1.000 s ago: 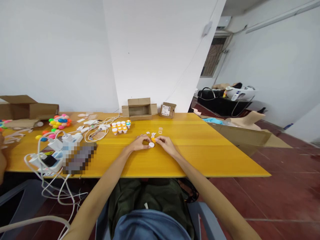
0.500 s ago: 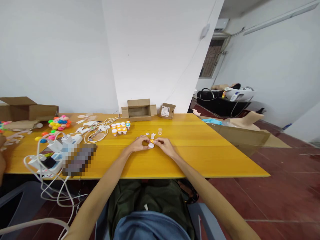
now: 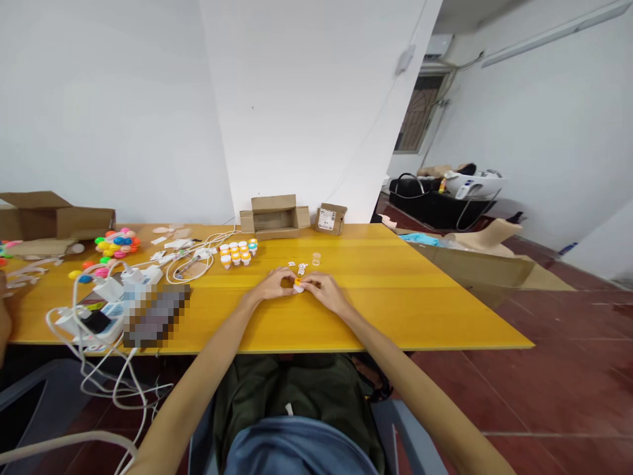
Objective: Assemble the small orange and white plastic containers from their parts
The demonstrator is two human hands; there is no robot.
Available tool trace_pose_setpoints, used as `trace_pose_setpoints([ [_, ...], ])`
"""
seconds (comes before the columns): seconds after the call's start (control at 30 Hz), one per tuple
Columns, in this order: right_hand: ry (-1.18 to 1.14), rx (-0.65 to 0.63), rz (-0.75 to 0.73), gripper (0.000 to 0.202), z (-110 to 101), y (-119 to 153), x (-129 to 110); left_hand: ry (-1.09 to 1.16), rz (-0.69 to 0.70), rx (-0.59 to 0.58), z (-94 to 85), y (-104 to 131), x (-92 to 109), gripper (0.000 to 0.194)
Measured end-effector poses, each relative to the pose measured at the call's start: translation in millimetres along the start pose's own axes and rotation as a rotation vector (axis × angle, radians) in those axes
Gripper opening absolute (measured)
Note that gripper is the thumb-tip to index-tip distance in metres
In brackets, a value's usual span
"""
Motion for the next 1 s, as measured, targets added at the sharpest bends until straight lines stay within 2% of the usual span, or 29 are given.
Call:
trace_pose_setpoints([
  [0.37, 0.084, -0.049, -0.072, 0.015, 2.5, 1.0, -3.3, 0.010, 0.012, -0.013, -0.4, -0.9, 2.0, 0.026],
  [1.0, 0.093, -0.074, -0.060, 0.014, 3.0, 1.3, -4.9, -0.017, -0.007, -0.016, 0.7, -1.3, -1.5, 0.022],
])
Point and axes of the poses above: each hand's wrist, its own y-axis away from the middle knuckle, its own z-axis out of the palm, x = y × z, the point moved 4 cm from there along -y, towards the middle knuckle, and after that the axes turned 1 degree about z, right-handed, at the moved point
